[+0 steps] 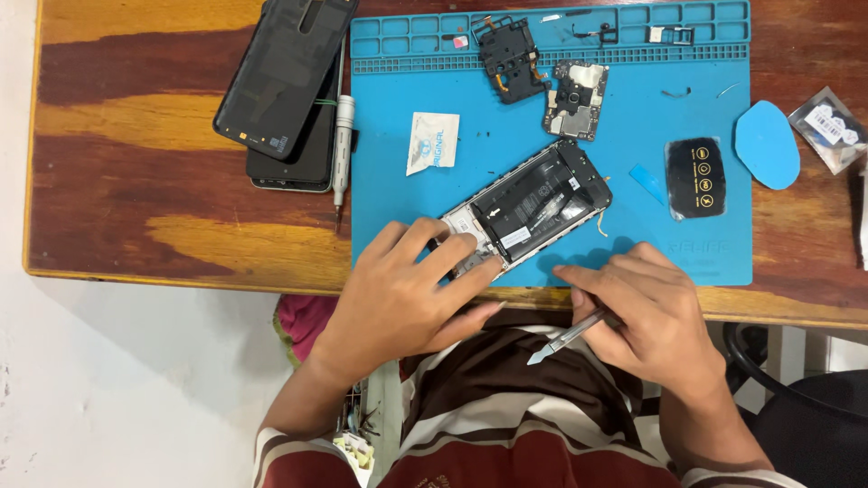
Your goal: The person works on a disassembled smartphone on a blue mat. They use a precision knife to remove old adhesive, apply fresh adhesive from a tube, and press down internal components and ribbons. The person then reattaches a small metal bracket and aligns internal parts.
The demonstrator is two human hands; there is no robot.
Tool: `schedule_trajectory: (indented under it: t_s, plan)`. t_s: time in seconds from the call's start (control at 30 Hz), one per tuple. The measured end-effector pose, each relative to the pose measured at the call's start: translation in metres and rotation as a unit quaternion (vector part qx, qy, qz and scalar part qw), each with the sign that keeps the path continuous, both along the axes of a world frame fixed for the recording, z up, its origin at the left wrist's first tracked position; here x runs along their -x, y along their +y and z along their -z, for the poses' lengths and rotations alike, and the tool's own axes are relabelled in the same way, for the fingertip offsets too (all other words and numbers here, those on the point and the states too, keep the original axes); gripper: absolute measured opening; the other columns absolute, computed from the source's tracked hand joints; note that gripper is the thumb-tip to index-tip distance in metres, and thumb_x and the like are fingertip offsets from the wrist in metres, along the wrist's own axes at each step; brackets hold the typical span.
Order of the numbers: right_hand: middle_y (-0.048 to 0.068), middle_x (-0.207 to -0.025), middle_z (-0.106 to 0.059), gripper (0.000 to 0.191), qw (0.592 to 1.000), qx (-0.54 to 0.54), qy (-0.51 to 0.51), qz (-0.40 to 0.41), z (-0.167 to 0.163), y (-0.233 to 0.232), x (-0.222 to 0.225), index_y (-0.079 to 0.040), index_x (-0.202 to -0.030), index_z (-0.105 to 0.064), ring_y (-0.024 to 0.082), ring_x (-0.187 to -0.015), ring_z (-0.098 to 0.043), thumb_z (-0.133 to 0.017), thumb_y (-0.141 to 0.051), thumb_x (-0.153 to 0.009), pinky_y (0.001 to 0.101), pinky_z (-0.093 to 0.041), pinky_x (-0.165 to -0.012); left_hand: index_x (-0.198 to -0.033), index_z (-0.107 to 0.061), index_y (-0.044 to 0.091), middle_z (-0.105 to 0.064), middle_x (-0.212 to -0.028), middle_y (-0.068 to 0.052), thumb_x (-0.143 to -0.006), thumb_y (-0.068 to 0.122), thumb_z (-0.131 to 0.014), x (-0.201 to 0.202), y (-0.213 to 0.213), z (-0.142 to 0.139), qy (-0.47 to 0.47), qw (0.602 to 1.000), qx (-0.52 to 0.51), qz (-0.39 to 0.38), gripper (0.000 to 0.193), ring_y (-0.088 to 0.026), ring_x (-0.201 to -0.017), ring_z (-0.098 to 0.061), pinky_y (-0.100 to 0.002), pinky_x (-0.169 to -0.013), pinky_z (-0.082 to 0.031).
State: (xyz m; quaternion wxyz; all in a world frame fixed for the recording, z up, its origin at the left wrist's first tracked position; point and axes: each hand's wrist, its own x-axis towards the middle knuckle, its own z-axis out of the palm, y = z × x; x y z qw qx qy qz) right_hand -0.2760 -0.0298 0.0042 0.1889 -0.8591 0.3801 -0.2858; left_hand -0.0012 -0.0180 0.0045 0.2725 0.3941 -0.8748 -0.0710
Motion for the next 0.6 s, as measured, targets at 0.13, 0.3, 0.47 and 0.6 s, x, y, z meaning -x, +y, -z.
schedule_trajectory:
  t_s: [0.13, 0.3, 0.47, 0.6]
  plan:
    - [0.003, -0.06, -0.054, 0.026, 1.0, 0.01, 0.009, -0.022, -0.002, -0.002, 0.0, -0.002, -0.107, -0.074, 0.019, -0.053, -0.049, -0.074, -0.007, -0.081, 0.036, -0.035, -0.06, -0.118, -0.072, 0.017, -0.064, -0.111, -0.001, -0.09, 0.045, -0.077, 0.001, -0.001, 0.001, -0.032, 0.999, 0.017, -0.001, 0.04, -0.026, -0.105, -0.058, -0.041, -0.078, -0.046]
    - [0.003, -0.067, -0.058, 0.041, 0.994, 0.034, 0.069, -0.075, -0.007, -0.005, -0.007, -0.005, -0.116, -0.073, 0.02, -0.059, -0.054, -0.074, -0.013, -0.076, 0.0364, -0.039, -0.062, -0.12, -0.072, 0.017, -0.065, -0.113, -0.001, -0.09, 0.05, -0.074, 0.003, 0.0, 0.002, -0.052, 0.998, 0.029, -0.007, 0.044, -0.026, -0.105, -0.058, -0.041, -0.077, -0.045]
    - [0.003, -0.064, -0.058, 0.044, 0.989, 0.039, 0.122, -0.077, -0.01, -0.009, -0.016, -0.006, -0.117, -0.074, 0.022, -0.058, -0.056, -0.074, -0.016, -0.075, 0.0374, -0.041, -0.06, -0.121, -0.071, 0.019, -0.065, -0.117, -0.001, -0.091, 0.05, -0.073, 0.001, 0.0, 0.004, -0.032, 0.999, 0.021, -0.003, 0.043, -0.026, -0.107, -0.058, -0.042, -0.081, -0.045]
    - [0.0, -0.066, -0.061, 0.043, 0.993, -0.001, 0.082, -0.08, -0.012, -0.009, -0.014, -0.006, -0.119, -0.072, 0.019, -0.058, -0.056, -0.072, -0.012, -0.076, 0.035, -0.042, -0.062, -0.121, -0.071, 0.02, -0.065, -0.117, -0.001, -0.089, 0.049, -0.075, -0.003, -0.002, 0.003, -0.03, 0.999, 0.013, 0.013, 0.043, -0.027, -0.105, -0.058, -0.042, -0.081, -0.046]
